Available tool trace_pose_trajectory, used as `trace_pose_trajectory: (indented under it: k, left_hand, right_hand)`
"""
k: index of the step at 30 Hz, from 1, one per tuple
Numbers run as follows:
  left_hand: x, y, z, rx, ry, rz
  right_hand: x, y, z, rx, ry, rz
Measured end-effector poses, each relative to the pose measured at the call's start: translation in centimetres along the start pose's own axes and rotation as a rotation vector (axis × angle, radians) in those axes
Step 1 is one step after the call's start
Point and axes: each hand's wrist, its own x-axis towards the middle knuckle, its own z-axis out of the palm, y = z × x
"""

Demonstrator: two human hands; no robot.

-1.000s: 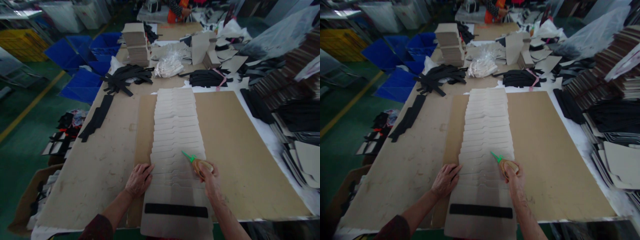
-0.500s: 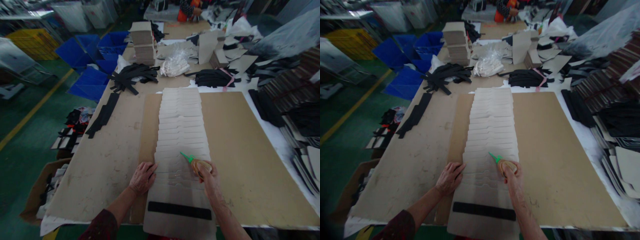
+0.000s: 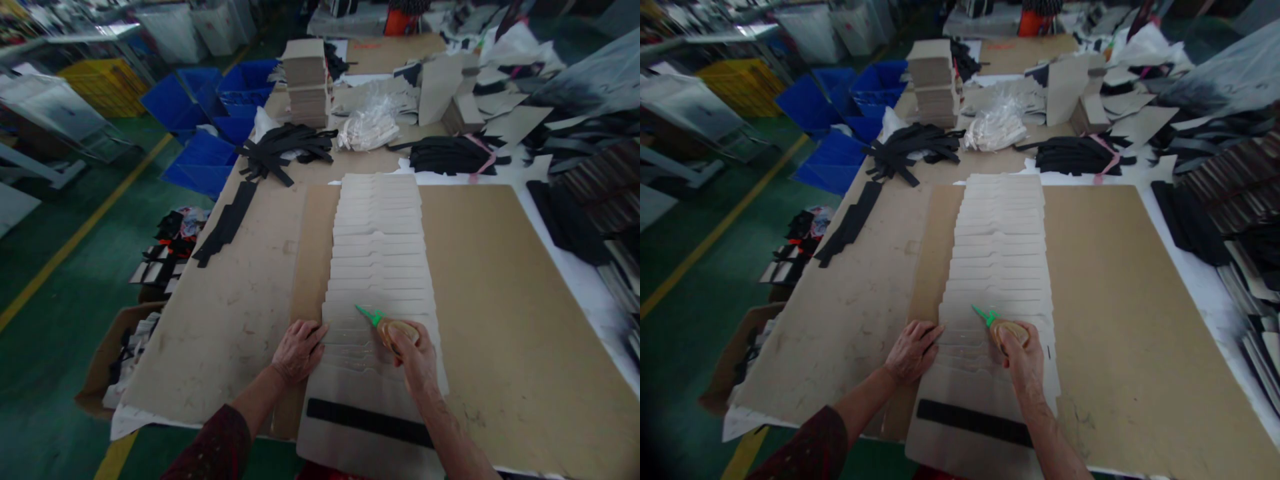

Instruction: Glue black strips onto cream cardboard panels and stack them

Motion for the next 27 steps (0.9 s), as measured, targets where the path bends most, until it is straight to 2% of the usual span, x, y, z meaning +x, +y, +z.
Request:
trace_pose_trajectory:
  k: [16,21,27]
  left_hand:
    - [0.1,0.3,-0.2,-0.008,-0.010,0.003]
    - [0.1,0.3,-0.2,-0.005,-0.015,0.001]
    - [0.1,0.3,-0.2,-0.007,-0.021,-0.004]
  right_hand:
    - [-1.3,0.4,3.9,-0.027,-0.139,0.004]
    - [-1.8,-0.2,5.1,-0.065,-0.146,0.014]
    - [-2.0,-0.9,5.0,-0.086,-0.127,0.018]
